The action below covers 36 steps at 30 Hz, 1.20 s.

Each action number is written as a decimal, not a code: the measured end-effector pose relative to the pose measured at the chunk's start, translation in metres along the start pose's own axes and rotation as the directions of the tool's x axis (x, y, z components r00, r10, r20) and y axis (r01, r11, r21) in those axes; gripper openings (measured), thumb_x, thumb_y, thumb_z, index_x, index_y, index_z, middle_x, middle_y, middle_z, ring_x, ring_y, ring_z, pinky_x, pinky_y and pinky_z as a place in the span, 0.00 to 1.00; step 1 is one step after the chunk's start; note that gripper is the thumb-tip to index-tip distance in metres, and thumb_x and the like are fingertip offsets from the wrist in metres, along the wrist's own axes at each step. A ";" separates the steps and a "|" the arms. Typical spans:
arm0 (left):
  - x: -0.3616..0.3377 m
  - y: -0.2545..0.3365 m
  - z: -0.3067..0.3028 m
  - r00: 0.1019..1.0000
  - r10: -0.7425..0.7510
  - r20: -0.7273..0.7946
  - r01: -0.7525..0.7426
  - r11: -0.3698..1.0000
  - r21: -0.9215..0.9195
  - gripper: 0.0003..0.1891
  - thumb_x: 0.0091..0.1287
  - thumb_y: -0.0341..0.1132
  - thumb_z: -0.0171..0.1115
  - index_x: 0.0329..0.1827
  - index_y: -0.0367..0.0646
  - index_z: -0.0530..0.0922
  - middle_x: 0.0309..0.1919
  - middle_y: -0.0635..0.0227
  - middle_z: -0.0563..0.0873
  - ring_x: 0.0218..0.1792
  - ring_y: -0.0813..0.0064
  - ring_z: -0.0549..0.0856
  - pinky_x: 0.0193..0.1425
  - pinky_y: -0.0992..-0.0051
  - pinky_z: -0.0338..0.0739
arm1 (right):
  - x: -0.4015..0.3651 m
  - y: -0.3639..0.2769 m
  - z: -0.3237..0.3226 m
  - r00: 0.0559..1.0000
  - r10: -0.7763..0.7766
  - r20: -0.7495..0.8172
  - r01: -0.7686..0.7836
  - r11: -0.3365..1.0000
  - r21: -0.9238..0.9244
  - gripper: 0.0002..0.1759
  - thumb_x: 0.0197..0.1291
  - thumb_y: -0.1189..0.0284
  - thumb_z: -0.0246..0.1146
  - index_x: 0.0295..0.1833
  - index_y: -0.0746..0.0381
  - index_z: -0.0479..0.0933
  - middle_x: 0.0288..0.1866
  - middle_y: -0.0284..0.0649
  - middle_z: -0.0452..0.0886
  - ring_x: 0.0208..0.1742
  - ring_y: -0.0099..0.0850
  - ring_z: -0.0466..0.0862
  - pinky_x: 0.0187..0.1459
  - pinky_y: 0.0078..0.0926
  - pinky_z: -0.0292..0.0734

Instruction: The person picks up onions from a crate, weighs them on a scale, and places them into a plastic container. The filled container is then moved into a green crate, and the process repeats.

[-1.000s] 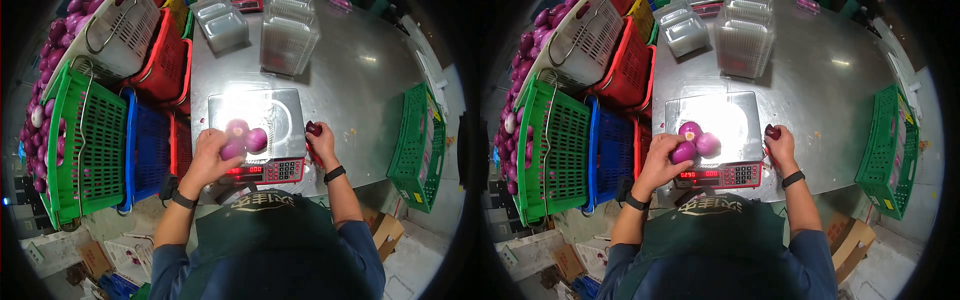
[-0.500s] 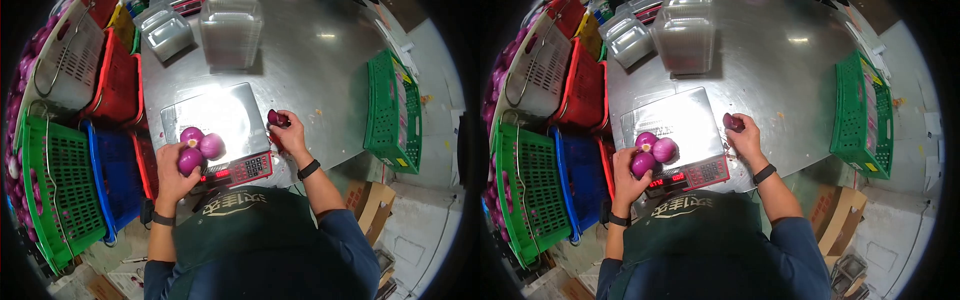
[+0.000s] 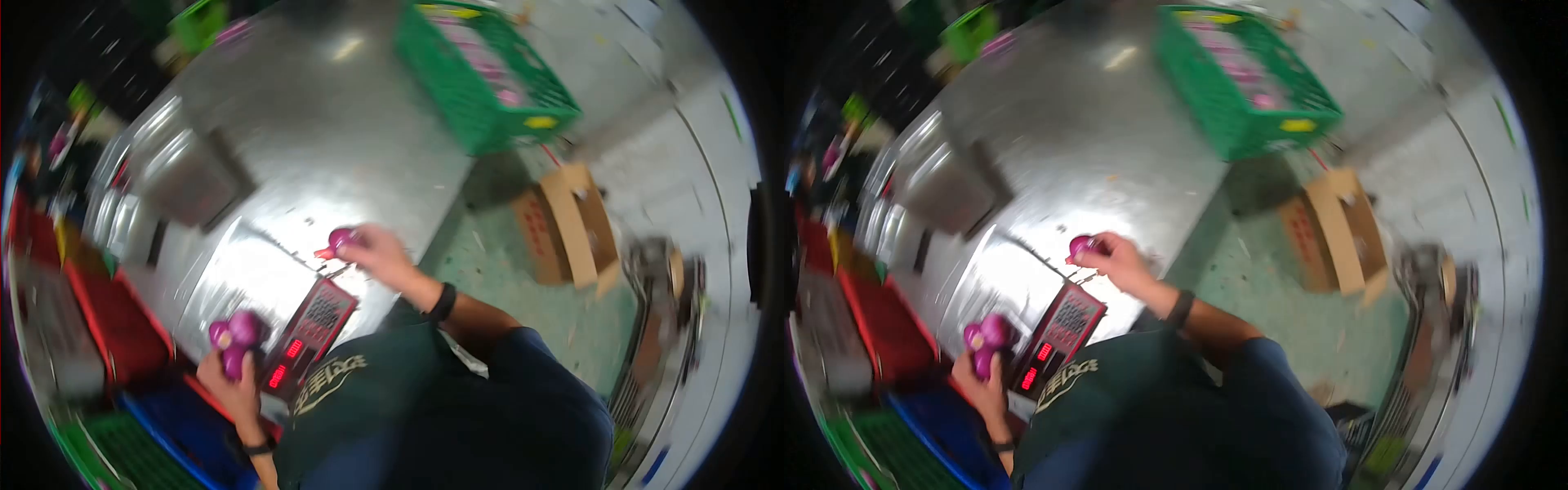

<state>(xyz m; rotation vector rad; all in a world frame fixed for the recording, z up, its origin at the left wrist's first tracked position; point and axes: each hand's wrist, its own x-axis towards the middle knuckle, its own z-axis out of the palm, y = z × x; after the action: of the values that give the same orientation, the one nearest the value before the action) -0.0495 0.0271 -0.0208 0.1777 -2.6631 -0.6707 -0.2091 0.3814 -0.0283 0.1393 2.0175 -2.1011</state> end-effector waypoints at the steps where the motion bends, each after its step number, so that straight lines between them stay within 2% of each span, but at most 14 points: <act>1: 0.002 -0.001 0.000 1.000 -0.001 0.011 0.001 1.000 0.007 0.30 0.61 0.40 0.78 0.63 0.35 0.77 0.60 0.47 0.77 0.63 0.46 0.74 0.70 0.52 0.67 | -0.012 0.021 -0.014 0.994 0.104 -0.019 -0.103 0.993 0.052 0.24 0.62 0.61 0.76 0.54 0.69 0.80 0.40 0.40 0.86 0.38 0.23 0.85 0.29 0.22 0.79; 5: 0.005 -0.019 0.004 0.996 0.086 0.022 -0.082 0.988 -0.132 0.26 0.65 0.38 0.76 0.61 0.33 0.77 0.58 0.49 0.78 0.60 0.50 0.78 0.67 0.58 0.72 | -0.084 0.047 -0.079 0.878 0.385 -0.287 -0.308 0.910 0.279 0.24 0.63 0.57 0.73 0.53 0.67 0.85 0.42 0.38 0.86 0.35 0.24 0.83 0.33 0.24 0.81; 8: 0.005 -0.008 0.000 0.995 -0.042 0.087 0.055 0.987 -0.152 0.25 0.67 0.39 0.75 0.60 0.32 0.77 0.54 0.53 0.80 0.56 0.55 0.79 0.65 0.61 0.73 | -0.119 0.096 -0.198 0.851 0.242 -0.466 -0.092 0.943 0.321 0.15 0.74 0.59 0.61 0.51 0.59 0.84 0.43 0.33 0.85 0.37 0.25 0.82 0.39 0.26 0.81; 9: 0.005 -0.005 0.001 0.997 -0.030 0.072 0.041 0.987 -0.156 0.25 0.67 0.39 0.75 0.60 0.32 0.77 0.53 0.53 0.80 0.55 0.56 0.79 0.64 0.62 0.73 | -0.122 0.117 -0.256 0.764 0.111 -0.635 0.171 0.915 0.366 0.14 0.75 0.58 0.60 0.50 0.56 0.82 0.40 0.32 0.83 0.37 0.24 0.82 0.39 0.27 0.80; 11: 0.004 -0.002 0.002 0.999 -0.015 0.034 0.020 0.987 -0.160 0.25 0.68 0.39 0.74 0.60 0.31 0.77 0.51 0.55 0.81 0.53 0.58 0.79 0.64 0.62 0.73 | -0.138 0.039 -0.325 0.472 0.052 -0.880 0.412 0.870 0.272 0.17 0.72 0.55 0.65 0.52 0.58 0.81 0.42 0.31 0.83 0.40 0.23 0.82 0.38 0.27 0.79; 13: 0.003 -0.003 0.001 0.999 -0.030 0.044 0.038 0.980 -0.197 0.25 0.68 0.40 0.74 0.60 0.32 0.77 0.51 0.55 0.80 0.54 0.58 0.79 0.64 0.62 0.73 | -0.135 -0.018 -0.355 0.277 0.186 -0.942 0.381 0.879 0.286 0.19 0.70 0.56 0.67 0.55 0.60 0.81 0.42 0.32 0.84 0.39 0.23 0.83 0.37 0.25 0.79; 14: 0.002 -0.004 0.003 0.998 -0.043 0.045 0.052 0.975 -0.217 0.25 0.68 0.40 0.74 0.60 0.32 0.77 0.51 0.55 0.80 0.54 0.58 0.79 0.64 0.62 0.73 | -0.130 -0.030 -0.350 0.350 0.125 -0.928 0.256 0.941 0.223 0.20 0.70 0.58 0.67 0.56 0.62 0.80 0.42 0.33 0.85 0.38 0.24 0.83 0.36 0.24 0.80; 16: 0.003 -0.002 0.003 0.998 -0.028 0.059 0.041 0.971 -0.235 0.25 0.68 0.39 0.74 0.60 0.32 0.77 0.52 0.55 0.81 0.54 0.59 0.80 0.64 0.62 0.73 | -0.112 -0.046 -0.329 0.515 0.038 -0.856 0.003 0.999 0.046 0.21 0.70 0.61 0.67 0.59 0.65 0.79 0.42 0.36 0.85 0.35 0.25 0.85 0.34 0.22 0.80; 19: 0.007 0.005 0.005 1.000 0.001 0.021 0.003 0.977 -0.214 0.24 0.66 0.38 0.76 0.60 0.35 0.79 0.49 0.57 0.83 0.52 0.63 0.82 0.61 0.64 0.76 | -0.059 -0.033 -0.237 0.725 -0.042 -0.688 0.035 0.999 -0.024 0.20 0.69 0.65 0.68 0.60 0.67 0.79 0.40 0.35 0.85 0.34 0.23 0.83 0.33 0.21 0.78; 23: 0.011 0.021 -0.007 1.000 -0.010 -0.004 0.009 0.983 -0.182 0.27 0.58 0.39 0.82 0.56 0.37 0.80 0.46 0.55 0.84 0.47 0.58 0.84 0.54 0.63 0.79 | -0.015 -0.012 -0.060 0.960 -0.213 -0.179 0.168 0.956 -0.240 0.16 0.66 0.71 0.71 0.55 0.67 0.81 0.40 0.36 0.85 0.37 0.22 0.84 0.41 0.21 0.81; 26: 0.006 0.016 -0.001 0.994 -0.093 -0.058 0.075 0.963 -0.258 0.29 0.53 0.39 0.83 0.57 0.41 0.81 0.45 0.56 0.84 0.45 0.54 0.84 0.52 0.62 0.79 | -0.016 -0.037 0.054 0.844 -0.409 0.346 0.525 0.759 -0.385 0.17 0.59 0.71 0.74 0.53 0.62 0.83 0.44 0.40 0.87 0.44 0.33 0.86 0.48 0.30 0.83; 29: 0.005 0.019 -0.003 0.992 -0.104 -0.066 0.082 0.957 -0.279 0.29 0.53 0.39 0.83 0.57 0.42 0.81 0.45 0.57 0.84 0.45 0.54 0.85 0.51 0.62 0.80 | -0.003 -0.052 0.125 0.469 -0.554 0.688 0.876 0.394 -0.280 0.22 0.53 0.69 0.75 0.54 0.63 0.82 0.48 0.44 0.85 0.51 0.41 0.83 0.54 0.38 0.77; 32: 0.004 0.020 -0.010 0.993 -0.107 -0.049 0.088 0.954 -0.288 0.28 0.55 0.40 0.81 0.58 0.43 0.81 0.45 0.58 0.84 0.46 0.55 0.85 0.51 0.62 0.80 | -0.005 -0.060 0.170 0.389 -0.288 0.875 0.917 0.217 -0.336 0.27 0.50 0.65 0.75 0.57 0.62 0.81 0.49 0.44 0.85 0.56 0.44 0.80 0.59 0.42 0.71; 36: 0.005 0.021 -0.021 0.995 -0.093 -0.027 0.081 0.953 -0.290 0.26 0.58 0.38 0.79 0.58 0.40 0.81 0.48 0.55 0.82 0.48 0.55 0.85 0.53 0.63 0.82 | 0.009 -0.034 0.195 0.406 -0.186 0.895 0.913 0.132 -0.387 0.32 0.45 0.61 0.76 0.57 0.62 0.80 0.49 0.45 0.85 0.59 0.43 0.80 0.62 0.47 0.67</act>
<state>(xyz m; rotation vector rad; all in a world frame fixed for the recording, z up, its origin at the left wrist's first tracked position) -0.0465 0.0358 0.0082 0.2250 -2.4939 -1.0630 -0.2091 0.1876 0.0130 -1.7228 2.4507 -0.5689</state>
